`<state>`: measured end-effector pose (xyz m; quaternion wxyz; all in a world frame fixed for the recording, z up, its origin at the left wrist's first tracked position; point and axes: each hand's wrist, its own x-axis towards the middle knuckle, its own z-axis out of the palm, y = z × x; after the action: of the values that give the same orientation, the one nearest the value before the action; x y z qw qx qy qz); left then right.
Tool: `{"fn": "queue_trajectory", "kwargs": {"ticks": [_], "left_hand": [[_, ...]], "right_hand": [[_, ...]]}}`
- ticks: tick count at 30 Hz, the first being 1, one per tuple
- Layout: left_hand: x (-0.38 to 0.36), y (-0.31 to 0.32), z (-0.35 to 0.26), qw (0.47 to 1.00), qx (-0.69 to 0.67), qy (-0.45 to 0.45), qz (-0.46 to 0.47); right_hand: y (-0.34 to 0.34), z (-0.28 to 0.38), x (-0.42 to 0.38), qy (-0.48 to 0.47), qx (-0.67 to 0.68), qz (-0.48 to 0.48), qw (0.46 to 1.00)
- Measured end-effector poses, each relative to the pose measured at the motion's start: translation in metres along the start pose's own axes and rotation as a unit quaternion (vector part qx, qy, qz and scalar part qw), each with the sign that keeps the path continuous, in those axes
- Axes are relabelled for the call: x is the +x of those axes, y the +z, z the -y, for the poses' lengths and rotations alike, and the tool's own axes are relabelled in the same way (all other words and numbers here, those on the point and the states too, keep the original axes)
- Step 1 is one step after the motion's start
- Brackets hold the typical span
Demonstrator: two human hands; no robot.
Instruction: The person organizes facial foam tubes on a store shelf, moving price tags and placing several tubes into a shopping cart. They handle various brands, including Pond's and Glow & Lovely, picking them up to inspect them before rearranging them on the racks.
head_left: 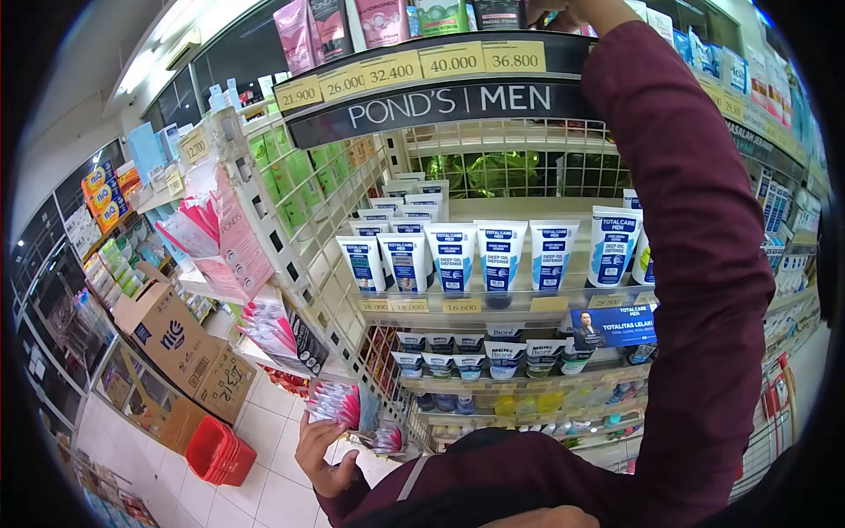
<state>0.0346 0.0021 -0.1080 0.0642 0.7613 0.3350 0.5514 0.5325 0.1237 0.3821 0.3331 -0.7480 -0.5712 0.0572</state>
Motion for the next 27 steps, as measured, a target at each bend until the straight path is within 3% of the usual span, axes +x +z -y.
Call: {"fn": "queue_trajectory", "kwargs": {"ticks": [11,13,27], "left_hand": [[0.004,0.008,-0.008,1.000,0.015,0.007,-0.002],[0.004,0.011,-0.013,1.000,0.022,0.005,-0.005],[0.002,0.024,-0.019,1.000,0.014,-0.011,-0.003]], "right_hand": [[0.017,0.006,-0.004,-0.110,0.106,0.009,0.988],[0.017,0.009,-0.008,-0.150,0.080,0.053,0.984],[0.018,0.010,-0.029,-0.199,0.140,0.069,0.968]]}}
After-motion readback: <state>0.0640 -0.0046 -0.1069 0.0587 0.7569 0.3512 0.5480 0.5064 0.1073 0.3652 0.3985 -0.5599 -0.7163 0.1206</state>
